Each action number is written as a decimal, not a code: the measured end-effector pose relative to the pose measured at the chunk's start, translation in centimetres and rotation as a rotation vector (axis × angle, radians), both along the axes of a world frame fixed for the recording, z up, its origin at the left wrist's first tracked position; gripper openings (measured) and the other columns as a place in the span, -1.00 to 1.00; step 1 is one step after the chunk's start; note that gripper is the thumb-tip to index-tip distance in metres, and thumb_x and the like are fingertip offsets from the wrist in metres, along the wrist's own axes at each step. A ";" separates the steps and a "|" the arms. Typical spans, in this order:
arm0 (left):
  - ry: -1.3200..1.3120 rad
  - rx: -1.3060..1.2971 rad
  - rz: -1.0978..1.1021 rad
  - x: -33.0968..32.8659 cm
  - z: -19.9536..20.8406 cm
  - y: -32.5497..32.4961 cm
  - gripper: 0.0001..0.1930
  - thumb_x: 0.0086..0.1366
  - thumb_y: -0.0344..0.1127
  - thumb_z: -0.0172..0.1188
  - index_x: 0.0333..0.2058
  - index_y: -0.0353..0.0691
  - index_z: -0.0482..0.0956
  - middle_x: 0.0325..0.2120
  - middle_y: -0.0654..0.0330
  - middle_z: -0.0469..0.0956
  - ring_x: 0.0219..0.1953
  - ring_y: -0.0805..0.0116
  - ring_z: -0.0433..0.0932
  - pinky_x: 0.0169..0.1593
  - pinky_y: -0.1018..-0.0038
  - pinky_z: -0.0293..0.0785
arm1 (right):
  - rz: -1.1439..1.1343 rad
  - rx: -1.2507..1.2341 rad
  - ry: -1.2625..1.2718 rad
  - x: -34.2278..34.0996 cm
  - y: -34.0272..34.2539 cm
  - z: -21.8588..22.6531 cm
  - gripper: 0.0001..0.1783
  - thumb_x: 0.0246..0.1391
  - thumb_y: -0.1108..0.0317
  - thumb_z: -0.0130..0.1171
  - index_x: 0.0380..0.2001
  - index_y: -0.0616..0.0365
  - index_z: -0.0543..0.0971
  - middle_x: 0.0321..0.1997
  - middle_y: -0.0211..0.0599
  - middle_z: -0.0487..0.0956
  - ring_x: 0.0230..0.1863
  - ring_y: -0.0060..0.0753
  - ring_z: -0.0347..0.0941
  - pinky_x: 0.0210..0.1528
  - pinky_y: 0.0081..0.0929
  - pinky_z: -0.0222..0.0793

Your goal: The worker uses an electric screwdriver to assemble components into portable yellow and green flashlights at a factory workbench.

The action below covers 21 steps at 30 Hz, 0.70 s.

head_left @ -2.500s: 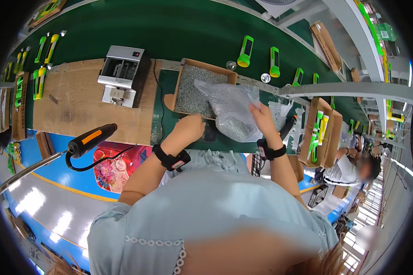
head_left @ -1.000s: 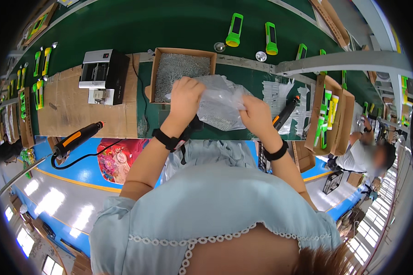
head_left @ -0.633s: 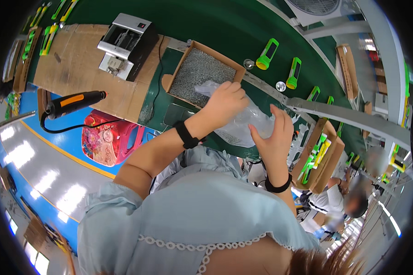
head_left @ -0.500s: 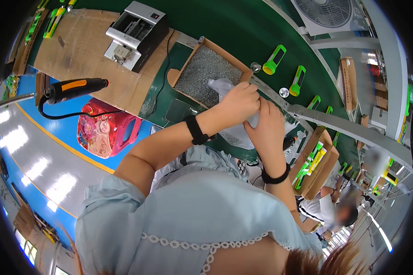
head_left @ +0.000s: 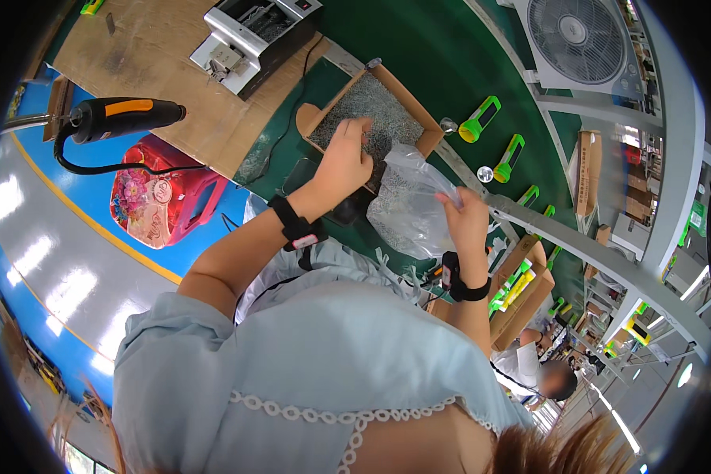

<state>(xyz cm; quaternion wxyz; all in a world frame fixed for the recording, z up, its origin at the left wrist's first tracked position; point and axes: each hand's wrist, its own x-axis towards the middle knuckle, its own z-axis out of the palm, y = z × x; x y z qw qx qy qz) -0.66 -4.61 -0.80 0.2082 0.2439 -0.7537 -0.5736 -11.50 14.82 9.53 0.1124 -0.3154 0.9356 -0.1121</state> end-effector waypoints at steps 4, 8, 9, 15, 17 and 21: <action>-0.075 0.167 -0.304 -1.4 -2.0 1.5 -0.51 0.02 -0.58 0.02 0.02 -0.38 0.36 -0.11 -0.11 0.44 -0.13 0.06 0.50 -0.09 0.39 0.46 | -0.025 -0.039 -0.017 0.1 0.4 -0.3 -0.67 -0.13 0.22 0.30 -0.53 0.31 0.48 -0.53 -0.03 0.44 -0.54 0.01 0.36 -0.51 -0.27 0.24; -0.003 0.290 -0.255 -2.4 -1.4 2.4 -0.65 0.15 -0.51 -0.02 -0.04 -0.34 0.45 -0.19 -0.06 0.53 -0.15 0.07 0.54 -0.04 0.42 0.41 | -0.095 -0.051 -0.046 0.3 0.7 -0.1 -0.63 -0.13 0.20 0.31 -0.56 0.34 0.46 -0.59 -0.04 0.39 -0.61 -0.03 0.29 -0.55 -0.32 0.18; -0.002 0.292 -0.255 -2.5 -1.6 2.6 -0.65 0.15 -0.51 -0.02 -0.04 -0.34 0.45 -0.19 -0.06 0.53 -0.15 0.07 0.54 -0.04 0.42 0.41 | -0.106 -0.072 -0.036 0.2 0.8 -0.3 -0.61 -0.14 0.20 0.32 -0.58 0.34 0.45 -0.61 -0.04 0.38 -0.63 -0.04 0.25 -0.57 -0.33 0.16; 0.058 0.456 -0.254 -2.6 -1.0 4.0 -0.72 0.26 -0.44 -0.03 -0.07 -0.32 0.47 -0.29 -0.06 0.55 -0.25 0.23 0.56 -0.13 0.45 0.42 | -0.164 -0.211 -0.147 -1.2 3.3 -2.0 -0.62 -0.15 0.23 0.34 -0.63 0.34 0.45 -0.69 -0.11 0.32 -0.68 -0.29 0.17 -0.59 -0.42 0.12; 0.008 0.423 -0.256 -2.6 0.2 3.9 -0.69 0.21 -0.45 -0.04 -0.08 -0.39 0.46 -0.25 -0.17 0.52 -0.18 -0.04 0.54 -0.10 0.36 0.42 | -0.199 -0.190 -0.163 -1.2 3.2 -1.7 -0.67 -0.15 0.25 0.34 -0.59 0.32 0.49 -0.69 -0.14 0.36 -0.66 -0.37 0.21 -0.57 -0.45 0.15; 0.018 0.475 -0.261 -2.6 1.4 3.9 -0.70 0.21 -0.45 -0.02 -0.09 -0.41 0.46 -0.24 -0.18 0.52 -0.15 -0.05 0.52 -0.08 0.35 0.41 | -0.260 -0.109 -0.234 -1.2 2.6 -0.5 -0.80 -0.09 0.33 0.30 -0.40 0.24 0.64 -0.56 -0.41 0.57 -0.52 -0.66 0.36 -0.43 -0.63 0.27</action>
